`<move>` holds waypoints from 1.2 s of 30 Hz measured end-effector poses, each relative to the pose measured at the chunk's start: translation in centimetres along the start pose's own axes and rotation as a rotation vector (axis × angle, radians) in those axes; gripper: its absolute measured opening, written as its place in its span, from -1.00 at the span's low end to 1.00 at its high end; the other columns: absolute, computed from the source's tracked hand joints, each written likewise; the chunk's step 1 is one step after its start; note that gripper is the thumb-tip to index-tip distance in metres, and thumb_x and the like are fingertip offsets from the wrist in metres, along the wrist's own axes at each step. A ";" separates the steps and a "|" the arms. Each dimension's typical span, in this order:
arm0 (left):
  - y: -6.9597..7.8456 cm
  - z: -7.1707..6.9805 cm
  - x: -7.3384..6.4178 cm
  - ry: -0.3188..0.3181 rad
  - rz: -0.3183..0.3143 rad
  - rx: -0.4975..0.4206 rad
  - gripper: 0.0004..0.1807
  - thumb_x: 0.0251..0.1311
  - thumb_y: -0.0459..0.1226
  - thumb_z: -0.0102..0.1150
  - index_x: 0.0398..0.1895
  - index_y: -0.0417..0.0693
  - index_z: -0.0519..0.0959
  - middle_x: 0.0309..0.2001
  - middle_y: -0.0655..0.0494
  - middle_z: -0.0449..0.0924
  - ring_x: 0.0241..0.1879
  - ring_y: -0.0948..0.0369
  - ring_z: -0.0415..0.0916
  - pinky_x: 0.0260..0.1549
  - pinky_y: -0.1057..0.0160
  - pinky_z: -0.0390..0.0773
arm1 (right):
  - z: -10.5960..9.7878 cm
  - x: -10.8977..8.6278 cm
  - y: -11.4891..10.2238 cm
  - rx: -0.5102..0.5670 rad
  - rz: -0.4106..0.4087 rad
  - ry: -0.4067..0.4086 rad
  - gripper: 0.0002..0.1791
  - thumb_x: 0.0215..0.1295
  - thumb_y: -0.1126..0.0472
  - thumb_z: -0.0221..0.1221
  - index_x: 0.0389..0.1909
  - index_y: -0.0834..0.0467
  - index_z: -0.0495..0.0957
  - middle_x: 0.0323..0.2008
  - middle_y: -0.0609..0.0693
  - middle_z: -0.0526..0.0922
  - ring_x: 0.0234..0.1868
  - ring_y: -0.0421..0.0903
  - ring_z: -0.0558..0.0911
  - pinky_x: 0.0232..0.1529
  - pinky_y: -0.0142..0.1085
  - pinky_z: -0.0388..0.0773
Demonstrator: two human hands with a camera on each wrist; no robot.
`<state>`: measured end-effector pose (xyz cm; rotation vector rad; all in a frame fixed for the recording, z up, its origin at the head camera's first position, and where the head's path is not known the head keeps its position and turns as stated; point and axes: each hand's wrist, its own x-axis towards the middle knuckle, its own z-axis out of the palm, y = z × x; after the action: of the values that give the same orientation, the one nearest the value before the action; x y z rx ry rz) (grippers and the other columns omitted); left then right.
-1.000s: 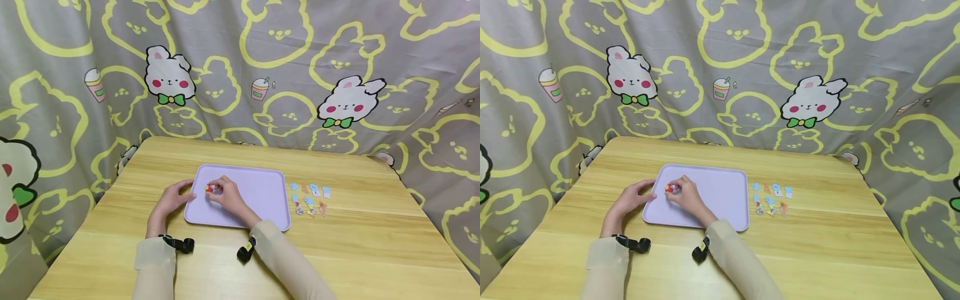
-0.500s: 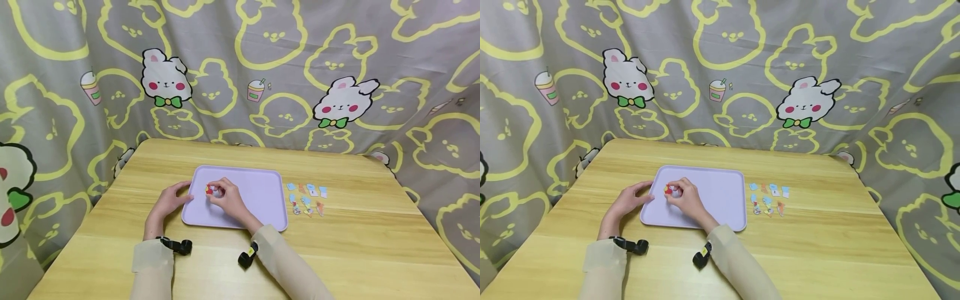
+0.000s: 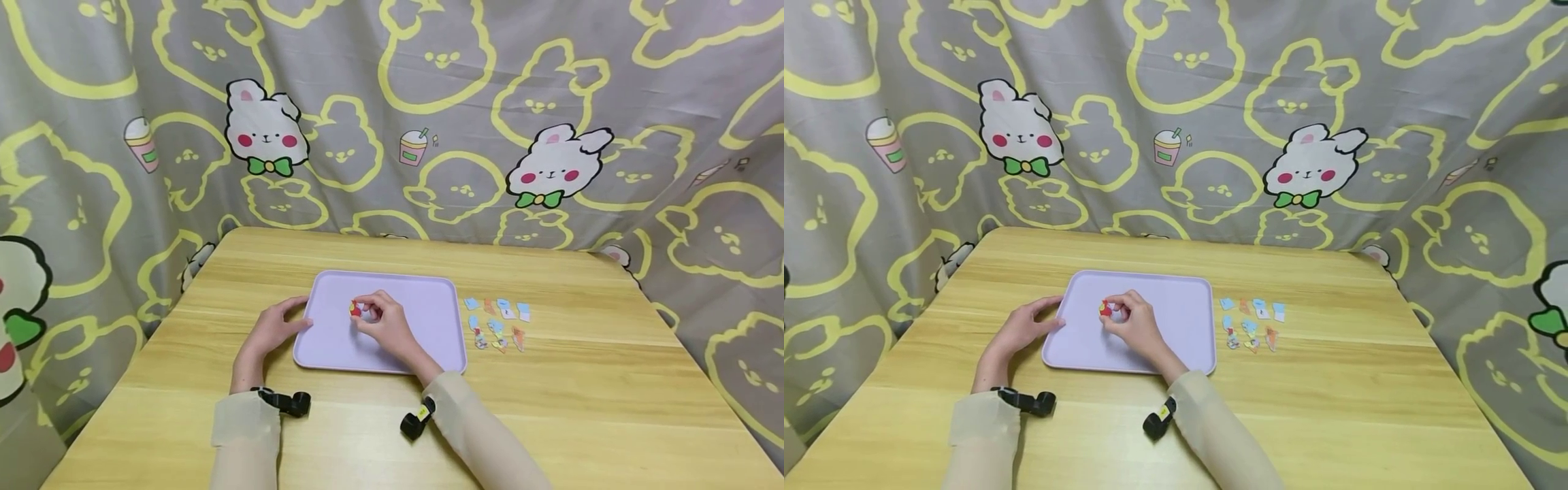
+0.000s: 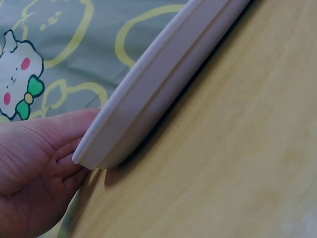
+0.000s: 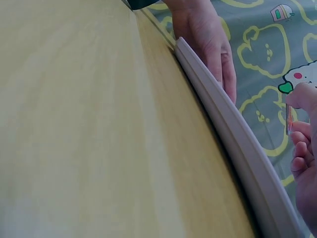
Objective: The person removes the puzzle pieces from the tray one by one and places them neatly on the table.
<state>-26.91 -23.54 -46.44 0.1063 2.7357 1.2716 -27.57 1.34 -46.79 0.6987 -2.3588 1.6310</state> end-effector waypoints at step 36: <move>0.4 0.0 -0.2 -0.021 -0.005 0.013 -0.34 0.32 -0.15 0.18 0.44 -0.10 0.28 0.47 -0.26 0.16 0.49 -0.26 -0.02 0.47 -0.27 0.01 | -11.0 -4.7 -1.2 -0.142 0.025 0.096 -0.67 0.05 0.53 0.30 -0.09 0.43 0.61 -0.33 0.41 0.52 -0.42 0.10 0.40 -0.42 -0.53 0.29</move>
<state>-26.66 -23.33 -46.12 0.1140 2.7254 1.2438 -24.14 12.42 -43.56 0.5532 -2.3947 1.4541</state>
